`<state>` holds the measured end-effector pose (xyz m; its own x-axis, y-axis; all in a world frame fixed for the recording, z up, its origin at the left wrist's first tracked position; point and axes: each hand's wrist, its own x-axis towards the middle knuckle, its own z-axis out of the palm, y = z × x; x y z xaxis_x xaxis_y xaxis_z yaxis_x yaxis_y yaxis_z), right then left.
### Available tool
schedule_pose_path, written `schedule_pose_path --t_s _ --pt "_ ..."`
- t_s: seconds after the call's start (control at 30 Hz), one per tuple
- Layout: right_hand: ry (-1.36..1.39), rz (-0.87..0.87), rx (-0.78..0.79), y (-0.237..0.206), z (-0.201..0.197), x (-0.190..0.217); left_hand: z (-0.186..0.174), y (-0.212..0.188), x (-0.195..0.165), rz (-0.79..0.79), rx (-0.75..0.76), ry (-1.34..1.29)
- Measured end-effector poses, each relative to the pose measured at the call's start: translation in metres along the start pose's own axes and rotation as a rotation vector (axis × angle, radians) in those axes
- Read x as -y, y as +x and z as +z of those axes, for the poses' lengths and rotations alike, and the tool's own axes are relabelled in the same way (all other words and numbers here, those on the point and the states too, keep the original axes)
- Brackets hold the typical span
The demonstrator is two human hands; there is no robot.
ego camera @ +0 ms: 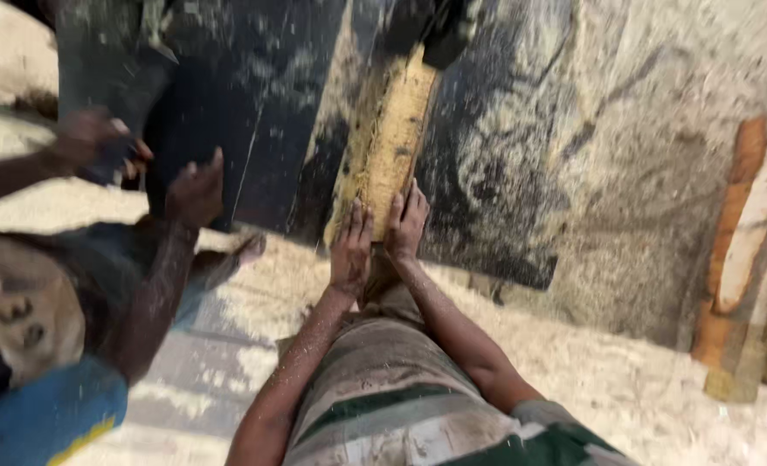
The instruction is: The person processes pieces of timber using industrial machinery. The person feeds individual pieces of wood into the machine, handles them as they are cut, and moves processed pieces aside.
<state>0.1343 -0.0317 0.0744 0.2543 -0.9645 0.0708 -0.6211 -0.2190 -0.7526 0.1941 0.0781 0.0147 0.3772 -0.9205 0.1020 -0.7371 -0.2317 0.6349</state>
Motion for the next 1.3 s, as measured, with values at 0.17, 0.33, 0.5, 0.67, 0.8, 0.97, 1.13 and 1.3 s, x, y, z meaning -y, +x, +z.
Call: schedule_pose_path --t_s 0.17,0.33,0.5,0.67,0.8,0.97,1.13,1.3 --pt "-0.034 -0.031 -0.023 0.081 0.003 0.015 -0.007 0.087 -0.014 0.038 -0.073 0.054" --pt "-0.053 0.030 -0.047 0.160 0.004 0.037 -0.022 0.185 -0.029 -0.014 -0.067 -0.014" --pt "-0.182 0.099 0.002 0.186 -0.008 0.043 -0.032 0.208 -0.050 -0.120 -0.071 0.011" --pt "-0.298 -0.093 0.116 0.124 -0.042 0.002 -0.040 0.127 -0.053 -0.129 -0.170 0.021" --pt "-0.511 -0.537 0.297 0.026 -0.076 -0.076 -0.042 -0.019 -0.041 0.034 -0.187 0.260" --pt "-0.873 -0.165 0.039 0.054 -0.155 -0.214 -0.019 -0.246 -0.023 -0.513 -0.001 0.053" --pt "-0.836 0.524 -0.288 0.092 -0.293 -0.316 -0.017 -0.407 -0.003 -1.377 0.605 0.129" --pt "-0.555 0.569 -0.343 0.088 -0.295 -0.317 -0.018 -0.411 0.000 -1.787 -0.225 -0.506"
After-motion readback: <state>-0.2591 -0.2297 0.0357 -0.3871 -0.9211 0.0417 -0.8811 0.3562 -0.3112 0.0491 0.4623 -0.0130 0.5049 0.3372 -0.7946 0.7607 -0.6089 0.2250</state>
